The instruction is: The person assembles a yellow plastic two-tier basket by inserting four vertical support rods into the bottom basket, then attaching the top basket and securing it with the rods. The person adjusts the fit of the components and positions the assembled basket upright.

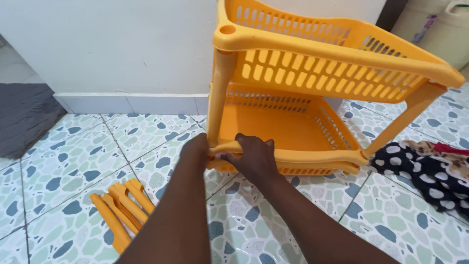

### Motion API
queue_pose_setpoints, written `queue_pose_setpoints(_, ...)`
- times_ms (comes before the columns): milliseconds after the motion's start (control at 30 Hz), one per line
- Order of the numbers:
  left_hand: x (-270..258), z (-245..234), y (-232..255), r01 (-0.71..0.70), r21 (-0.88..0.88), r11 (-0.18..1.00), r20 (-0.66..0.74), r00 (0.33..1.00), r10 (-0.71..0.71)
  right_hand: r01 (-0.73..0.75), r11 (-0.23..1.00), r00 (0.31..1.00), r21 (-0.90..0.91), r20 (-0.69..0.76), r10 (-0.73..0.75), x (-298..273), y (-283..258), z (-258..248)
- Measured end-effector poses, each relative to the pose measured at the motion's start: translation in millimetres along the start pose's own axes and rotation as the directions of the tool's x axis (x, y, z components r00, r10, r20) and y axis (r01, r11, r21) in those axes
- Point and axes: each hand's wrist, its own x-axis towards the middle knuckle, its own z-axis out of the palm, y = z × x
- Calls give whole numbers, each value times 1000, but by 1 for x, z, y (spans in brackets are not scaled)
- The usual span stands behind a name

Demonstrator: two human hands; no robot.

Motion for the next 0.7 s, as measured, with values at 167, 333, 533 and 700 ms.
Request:
queue_pose_setpoints(167, -50, 1, 18, 144, 384, 912, -53, 990, -134, 38, 999, 999, 15, -32, -37, -5, 1, -7)
queue_pose_setpoints(333, -78, 1, 25, 118, -69, 991, 180, 978, -104, -8, 997, 997, 81, -82, 15, -7, -6, -24)
queue_pose_setpoints(533, -59, 11, 41, -56, -403, 914, 123, 986, 115, -161, 975, 986, 156, 77, 150, 18, -21, -57)
queue_pose_setpoints(700, -56, 20, 44, 81, -383, 920, 195, 981, -6, -57, 988, 988, 144, -131, 76, 17, -43, -48)
